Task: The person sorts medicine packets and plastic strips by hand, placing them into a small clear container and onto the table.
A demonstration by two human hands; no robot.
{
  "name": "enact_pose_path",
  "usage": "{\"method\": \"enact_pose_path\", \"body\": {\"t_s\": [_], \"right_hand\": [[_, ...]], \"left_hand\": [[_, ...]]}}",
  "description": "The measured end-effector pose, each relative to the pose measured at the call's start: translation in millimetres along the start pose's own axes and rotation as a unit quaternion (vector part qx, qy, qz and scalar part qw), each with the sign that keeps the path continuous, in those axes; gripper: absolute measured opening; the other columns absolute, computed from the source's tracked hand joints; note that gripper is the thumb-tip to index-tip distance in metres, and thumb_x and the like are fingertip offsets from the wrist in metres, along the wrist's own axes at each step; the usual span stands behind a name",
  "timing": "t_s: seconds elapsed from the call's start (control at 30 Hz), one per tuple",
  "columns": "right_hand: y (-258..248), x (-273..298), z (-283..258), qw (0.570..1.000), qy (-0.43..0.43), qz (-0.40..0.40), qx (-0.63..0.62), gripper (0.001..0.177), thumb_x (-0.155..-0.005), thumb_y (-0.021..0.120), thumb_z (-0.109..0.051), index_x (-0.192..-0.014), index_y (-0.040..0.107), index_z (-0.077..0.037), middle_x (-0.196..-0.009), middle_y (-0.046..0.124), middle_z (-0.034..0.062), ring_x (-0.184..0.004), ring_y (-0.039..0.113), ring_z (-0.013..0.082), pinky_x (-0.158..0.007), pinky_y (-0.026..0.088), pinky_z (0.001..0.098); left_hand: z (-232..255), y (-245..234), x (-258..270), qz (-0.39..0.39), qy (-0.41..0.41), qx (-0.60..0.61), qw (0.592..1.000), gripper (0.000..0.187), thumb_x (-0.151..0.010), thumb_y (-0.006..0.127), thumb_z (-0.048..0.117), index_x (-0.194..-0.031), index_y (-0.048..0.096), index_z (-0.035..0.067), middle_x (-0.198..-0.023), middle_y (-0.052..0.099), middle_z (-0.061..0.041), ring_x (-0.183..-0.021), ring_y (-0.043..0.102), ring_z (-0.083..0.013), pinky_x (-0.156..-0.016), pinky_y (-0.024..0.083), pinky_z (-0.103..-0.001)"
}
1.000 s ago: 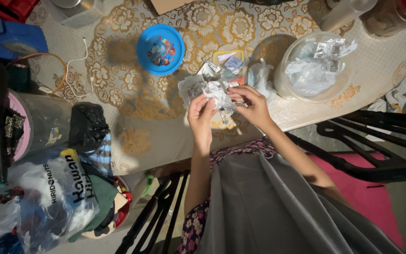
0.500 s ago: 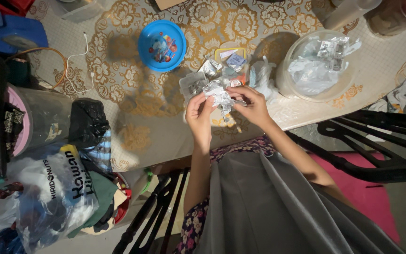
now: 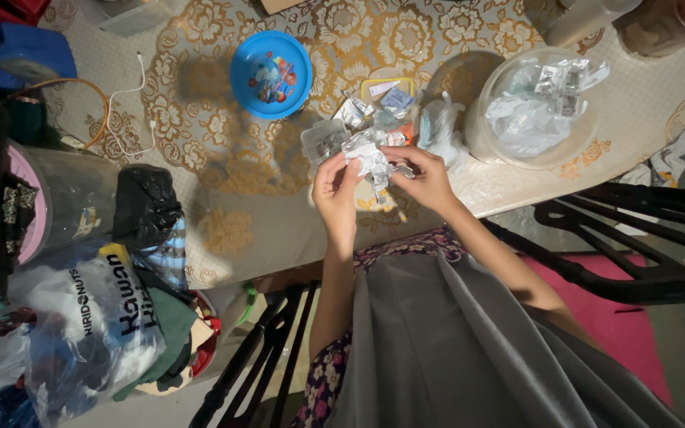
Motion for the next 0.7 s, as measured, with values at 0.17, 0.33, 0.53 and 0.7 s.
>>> {"method": "enact_pose_path", "body": {"t_s": [0.17, 0.33, 0.53, 0.7], "right_hand": [[2.4, 1.5, 2.1, 1.000, 0.009, 0.000, -0.004, 0.053, -0.098, 0.077, 0.011, -0.150, 0.070, 0.003, -0.145, 0.076, 0.0143, -0.132, 0.076, 0.0211, -0.117, 0.061, 0.0361], [3.4, 0.8, 3.0, 1.000, 0.014, -0.006, -0.005, 0.054, -0.097, 0.078, 0.011, -0.149, 0.070, 0.003, -0.143, 0.077, 0.0141, -0.131, 0.076, 0.0208, -0.116, 0.061, 0.0356], [4.6, 1.3, 1.7, 1.000, 0.010, -0.009, 0.003, 0.054, -0.096, 0.079, 0.013, -0.149, 0.071, 0.004, -0.142, 0.077, 0.0146, -0.131, 0.076, 0.0210, -0.116, 0.062, 0.0358], [5.8, 2.0, 2.1, 1.000, 0.007, -0.012, -0.027, 0.050, -0.100, 0.078, 0.012, -0.149, 0.070, 0.004, -0.144, 0.076, 0.0143, -0.132, 0.075, 0.0206, -0.117, 0.061, 0.0367]], "left_hand": [[1.8, -1.1, 1.4, 0.001, 0.002, -0.008, 1.000, 0.031, -0.108, 0.080, 0.005, -0.136, 0.072, -0.003, -0.121, 0.082, -0.012, -0.107, 0.078, -0.0146, -0.091, 0.068, -0.033], [3.2, -4.2, 1.6, 0.006, 0.008, -0.017, 1.000, 0.031, -0.108, 0.080, 0.005, -0.137, 0.072, -0.003, -0.121, 0.082, -0.013, -0.107, 0.078, -0.0151, -0.092, 0.068, -0.033], [5.8, -5.6, 3.2, 0.002, 0.005, -0.010, 1.000, 0.032, -0.108, 0.079, 0.005, -0.138, 0.071, -0.004, -0.122, 0.081, -0.013, -0.108, 0.078, -0.0152, -0.093, 0.068, -0.033], [10.6, -5.6, 4.6, 0.009, 0.012, -0.023, 1.000, 0.032, -0.107, 0.080, 0.004, -0.137, 0.071, -0.005, -0.122, 0.081, -0.014, -0.107, 0.078, -0.0157, -0.093, 0.069, -0.034]]}}
Point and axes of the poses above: each hand's wrist, its own x-axis away from the middle knuckle, its own y-axis out of the palm, z = x × y, the point moved 10 cm from there along -x, towards the middle knuckle
